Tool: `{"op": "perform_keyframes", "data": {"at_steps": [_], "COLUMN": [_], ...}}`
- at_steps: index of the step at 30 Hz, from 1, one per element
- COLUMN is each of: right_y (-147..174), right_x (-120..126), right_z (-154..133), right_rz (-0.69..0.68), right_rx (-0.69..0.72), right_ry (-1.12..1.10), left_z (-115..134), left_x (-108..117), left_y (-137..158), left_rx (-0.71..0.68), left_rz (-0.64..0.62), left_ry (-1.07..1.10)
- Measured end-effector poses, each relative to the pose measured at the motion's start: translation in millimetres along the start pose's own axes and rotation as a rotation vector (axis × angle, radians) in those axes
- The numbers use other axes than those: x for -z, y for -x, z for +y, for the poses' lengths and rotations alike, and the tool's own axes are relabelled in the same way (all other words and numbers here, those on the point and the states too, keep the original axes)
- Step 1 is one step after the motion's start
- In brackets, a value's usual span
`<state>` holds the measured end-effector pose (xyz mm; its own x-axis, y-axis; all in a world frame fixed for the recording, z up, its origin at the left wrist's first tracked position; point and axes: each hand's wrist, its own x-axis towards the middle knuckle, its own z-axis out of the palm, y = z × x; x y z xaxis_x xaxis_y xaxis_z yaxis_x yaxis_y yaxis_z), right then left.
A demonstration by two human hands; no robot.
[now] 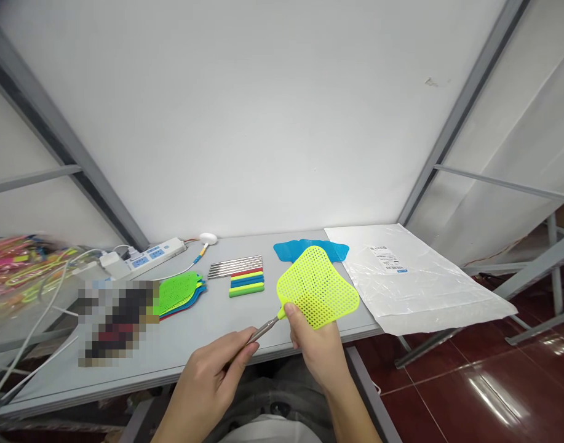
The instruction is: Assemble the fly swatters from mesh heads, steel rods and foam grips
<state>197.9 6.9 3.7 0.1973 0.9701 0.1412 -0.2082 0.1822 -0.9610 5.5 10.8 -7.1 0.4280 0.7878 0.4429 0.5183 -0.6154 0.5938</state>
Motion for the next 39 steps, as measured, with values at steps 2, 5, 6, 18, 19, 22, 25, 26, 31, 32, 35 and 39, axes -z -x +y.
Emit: {"op": "perform_keyframes", "data": {"at_steps": [2, 5, 6, 18, 19, 22, 25, 26, 31, 32, 35, 39], "right_y": [-0.4, -1.2, -1.3, 3.9, 5.2, 9.1, 11.1, 11.4, 11.5, 11.2, 8.6, 2.9], "right_x": [-0.2, -3.7, -5.4, -12.0, -14.6, -20.5, -20.7, -19.9, -15.4, -13.9, -6.1, 4.9], "right_z": [-2.2, 0.1, 2.8, 6.9, 5.2, 3.5, 5.7, 6.7, 9.1, 8.7, 6.0, 2.1], "right_rz": [0.002, 0.005, 0.001, -0.091, -0.117, -0.167, -0.210, -0.231, -0.266, -0.268, -0.234, -0.164], "right_rx": [-0.011, -0.025, -0.032, -0.028, -0.023, -0.005, -0.013, -0.017, -0.010, -0.009, 0.009, 0.044], "right_ry": [0.032, 0.003, -0.033, 0.188, 0.196, 0.201, 0.189, 0.184, 0.173, 0.175, 0.181, 0.149], "left_z": [-0.1, 1.4, 2.6, 24.8, 24.6, 24.1, 26.5, 27.9, 33.1, 33.0, 31.4, 31.9], "left_x": [-1.2, 2.0, 4.4, 8.6, 6.4, 3.7, 7.6, 9.8, 19.8, 21.2, 24.7, 26.9], "left_y": [-0.5, -2.7, -3.4, -9.3, -9.3, -8.9, -9.7, -10.4, -12.4, -12.2, -10.0, -7.6], "left_rx": [0.005, 0.035, 0.049, 0.166, 0.161, 0.154, 0.146, 0.145, 0.186, 0.201, 0.253, 0.300], "left_rz": [-0.007, -0.036, -0.046, -0.180, -0.165, -0.141, -0.164, -0.182, -0.274, -0.283, -0.328, -0.397], "left_ry": [-0.012, -0.017, -0.019, 0.005, 0.009, -0.007, -0.016, -0.001, 0.116, 0.130, 0.171, 0.272]}}
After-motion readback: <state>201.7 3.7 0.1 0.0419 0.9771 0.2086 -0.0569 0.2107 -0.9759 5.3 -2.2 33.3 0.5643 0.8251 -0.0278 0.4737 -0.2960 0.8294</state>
